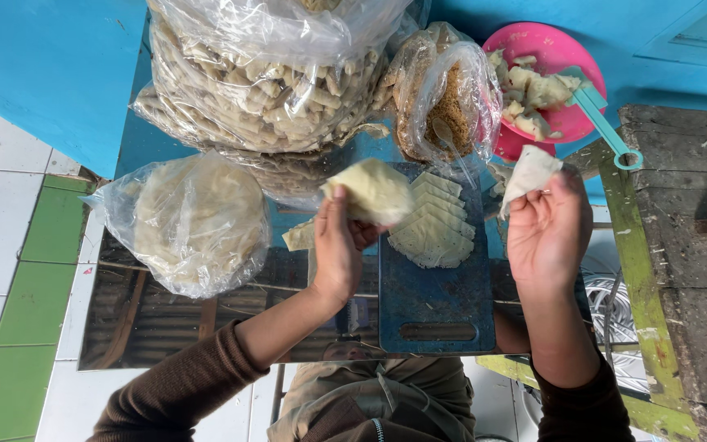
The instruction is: The person tears sheets of thin flatbread into smaller pieces by hand over a cutting board and arranges the pieces, then transfers the torn pieces onto a pink plate. They also reach into a plastic bag of brown powder with a spoon and sprinkle some of the powder over the pieces on the board.
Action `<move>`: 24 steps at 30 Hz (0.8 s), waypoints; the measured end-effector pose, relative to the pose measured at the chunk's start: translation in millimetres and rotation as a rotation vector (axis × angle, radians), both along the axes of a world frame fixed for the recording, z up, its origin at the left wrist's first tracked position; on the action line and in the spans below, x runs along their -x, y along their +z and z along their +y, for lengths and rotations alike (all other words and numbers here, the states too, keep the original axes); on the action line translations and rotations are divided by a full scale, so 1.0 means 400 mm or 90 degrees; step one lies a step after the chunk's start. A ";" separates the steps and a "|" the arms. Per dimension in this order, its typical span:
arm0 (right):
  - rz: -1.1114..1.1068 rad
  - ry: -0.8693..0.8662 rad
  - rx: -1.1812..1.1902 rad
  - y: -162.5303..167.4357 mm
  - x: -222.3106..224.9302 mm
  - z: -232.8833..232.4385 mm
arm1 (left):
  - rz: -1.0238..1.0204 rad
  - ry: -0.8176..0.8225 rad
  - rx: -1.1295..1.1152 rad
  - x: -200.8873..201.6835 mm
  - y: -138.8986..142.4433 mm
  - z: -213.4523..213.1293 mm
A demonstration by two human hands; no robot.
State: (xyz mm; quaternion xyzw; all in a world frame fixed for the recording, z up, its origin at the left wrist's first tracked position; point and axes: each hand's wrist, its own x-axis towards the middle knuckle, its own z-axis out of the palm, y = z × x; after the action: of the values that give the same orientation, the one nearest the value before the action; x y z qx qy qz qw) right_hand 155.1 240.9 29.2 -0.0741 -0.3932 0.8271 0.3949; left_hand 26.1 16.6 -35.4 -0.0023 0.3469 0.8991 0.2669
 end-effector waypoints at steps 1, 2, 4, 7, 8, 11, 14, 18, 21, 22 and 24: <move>-0.103 0.000 -0.146 0.005 -0.010 -0.021 | 0.009 -0.047 -0.004 -0.006 -0.004 0.006; -0.205 -0.001 -0.293 0.007 -0.017 -0.048 | 0.018 -0.094 -0.007 -0.016 -0.008 0.012; -0.281 0.037 -0.592 0.019 -0.020 -0.090 | 0.008 -0.168 0.008 -0.034 -0.017 0.018; -0.212 0.091 -0.855 0.035 -0.010 -0.134 | -0.027 -0.217 0.044 -0.043 -0.028 0.014; -0.213 0.059 -0.815 0.039 0.001 -0.136 | -0.026 -0.216 0.043 -0.044 -0.028 0.013; -0.259 0.118 -0.639 0.052 0.030 -0.108 | -0.003 -0.213 0.053 -0.042 -0.018 0.012; -0.354 0.297 -0.534 0.040 0.042 -0.091 | 0.088 -0.215 0.059 -0.045 0.010 0.000; -0.542 0.367 -0.560 0.032 0.034 -0.079 | 0.345 -0.169 0.252 -0.057 0.057 -0.026; -0.568 0.400 -0.589 0.038 0.033 -0.075 | 0.413 -0.170 0.351 -0.062 0.086 -0.034; -0.576 0.407 -0.597 0.040 0.033 -0.075 | 0.414 -0.168 0.351 -0.061 0.093 -0.037; -0.593 0.420 -0.611 0.048 0.031 -0.074 | 0.417 -0.165 0.349 -0.062 0.102 -0.038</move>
State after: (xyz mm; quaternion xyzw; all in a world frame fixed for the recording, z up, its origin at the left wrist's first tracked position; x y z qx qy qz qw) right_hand 142.6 211.3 48.3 -0.1148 -0.8395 0.5230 -0.0924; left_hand 50.9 1.4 5.3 0.2553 0.6358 0.6866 0.2430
